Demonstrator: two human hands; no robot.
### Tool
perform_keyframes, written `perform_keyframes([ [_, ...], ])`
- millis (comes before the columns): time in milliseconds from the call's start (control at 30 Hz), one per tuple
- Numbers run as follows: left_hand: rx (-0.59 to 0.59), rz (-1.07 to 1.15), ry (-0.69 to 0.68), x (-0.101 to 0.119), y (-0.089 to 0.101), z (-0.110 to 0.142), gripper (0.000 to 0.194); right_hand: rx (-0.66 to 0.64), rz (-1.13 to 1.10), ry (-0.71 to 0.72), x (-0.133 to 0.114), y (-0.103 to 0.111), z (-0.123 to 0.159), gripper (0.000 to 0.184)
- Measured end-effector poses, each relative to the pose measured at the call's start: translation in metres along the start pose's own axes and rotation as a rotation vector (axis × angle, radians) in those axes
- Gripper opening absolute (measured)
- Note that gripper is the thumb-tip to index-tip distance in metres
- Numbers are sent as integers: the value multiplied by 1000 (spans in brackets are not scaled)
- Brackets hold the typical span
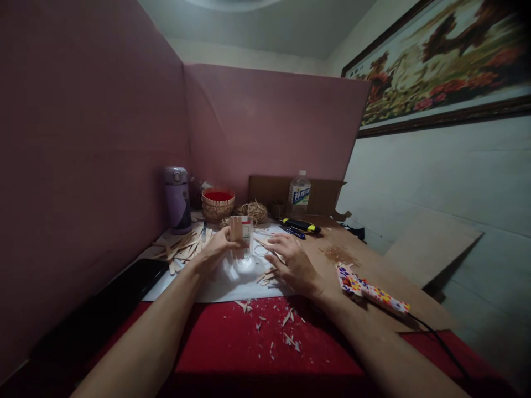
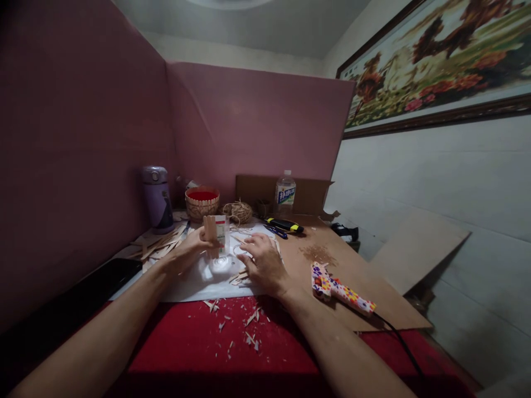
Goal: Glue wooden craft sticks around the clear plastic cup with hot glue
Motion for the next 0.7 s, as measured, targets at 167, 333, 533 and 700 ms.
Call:
perform_keyframes([
  [167,-54,302,54,10,-25,11,54,185,-139,35,-8,28,2,53],
  [333,-196,306,98,15,-58,24,48,216,-126,126,-23,38,6,100],
  [533,-305,422,127,19,-89,35,53,140,-127,156,-33,34,7,107],
  [700,-292,480,147,21,-90,36,48,110,-149,132,-31,34,7,101],
])
Point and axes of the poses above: each hand's wrist, its own z-axis away from the middle knuckle, its own y-axis out of the back of the hand, x = y × z, the point moved 10 cm from there along -z, towards the middle knuckle, and after that the axes turned 11 degrees about -y, right-handed, at the moved point
